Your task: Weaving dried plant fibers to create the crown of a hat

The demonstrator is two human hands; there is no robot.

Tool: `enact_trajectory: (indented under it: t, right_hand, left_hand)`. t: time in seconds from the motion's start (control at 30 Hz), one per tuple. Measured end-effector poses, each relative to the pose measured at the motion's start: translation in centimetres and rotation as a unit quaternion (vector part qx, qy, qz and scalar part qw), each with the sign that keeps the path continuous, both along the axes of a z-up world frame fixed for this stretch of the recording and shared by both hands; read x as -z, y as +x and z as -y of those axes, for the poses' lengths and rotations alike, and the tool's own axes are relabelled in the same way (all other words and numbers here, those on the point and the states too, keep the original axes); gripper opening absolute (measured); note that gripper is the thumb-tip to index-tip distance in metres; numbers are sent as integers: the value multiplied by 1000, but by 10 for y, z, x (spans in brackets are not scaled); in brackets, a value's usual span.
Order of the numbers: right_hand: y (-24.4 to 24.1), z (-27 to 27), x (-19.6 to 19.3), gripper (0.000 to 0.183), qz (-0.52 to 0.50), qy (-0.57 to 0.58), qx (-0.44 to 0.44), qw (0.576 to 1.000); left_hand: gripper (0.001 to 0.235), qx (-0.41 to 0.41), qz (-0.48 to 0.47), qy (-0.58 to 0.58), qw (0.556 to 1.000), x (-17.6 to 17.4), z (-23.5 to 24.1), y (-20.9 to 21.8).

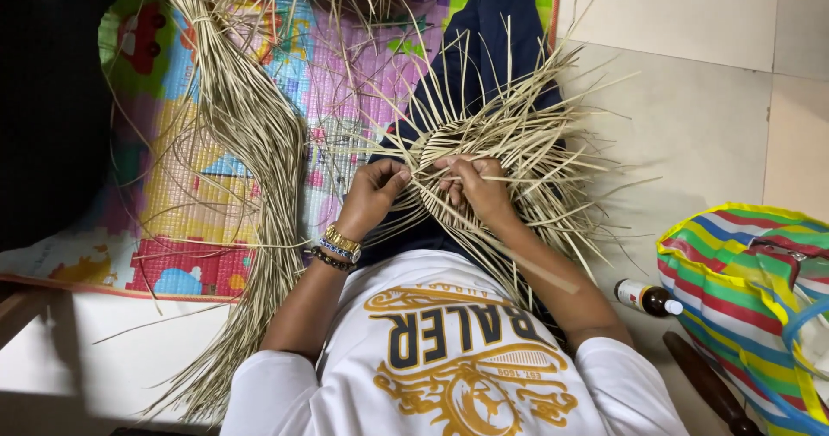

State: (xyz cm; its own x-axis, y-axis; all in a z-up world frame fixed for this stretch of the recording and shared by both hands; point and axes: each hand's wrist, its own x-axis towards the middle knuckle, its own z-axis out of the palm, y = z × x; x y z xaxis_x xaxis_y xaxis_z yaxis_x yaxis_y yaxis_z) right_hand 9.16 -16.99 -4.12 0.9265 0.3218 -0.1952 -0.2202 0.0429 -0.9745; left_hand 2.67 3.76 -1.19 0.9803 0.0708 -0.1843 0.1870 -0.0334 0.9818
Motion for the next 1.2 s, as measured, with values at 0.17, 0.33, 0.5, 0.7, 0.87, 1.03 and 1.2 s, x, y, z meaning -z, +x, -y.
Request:
enact_trajectory:
  t: [0.17, 0.33, 0.5, 0.7, 0.87, 1.03, 1.2]
  right_hand:
    - [-3, -15, -31, 21, -52, 58, 73, 994]
    - [20, 0, -21, 25, -15, 82, 86, 993]
    - [56, 31, -53, 25, 57, 64, 168, 982]
    - [92, 77, -80, 19, 128, 51, 267, 954]
    - [92, 88, -96, 16, 123, 84, 253, 956]
    - [96, 120, -68, 46, 198, 29, 143, 969]
    - [51, 93, -81, 57, 150, -1, -212, 966]
  left_hand:
    - [13, -21, 8, 46, 999, 8, 1, 0]
    - [11, -15, -3, 83, 996, 4, 1, 1]
    - [12, -13, -10, 82, 996, 9, 1, 2]
    - [11, -24, -28, 86, 996, 8, 2, 2]
    - [8, -7, -16, 144, 989, 9, 2, 5]
    - [9, -27, -21, 124, 992, 6, 4, 2]
    - [11, -57, -36, 109, 992, 12, 2, 0]
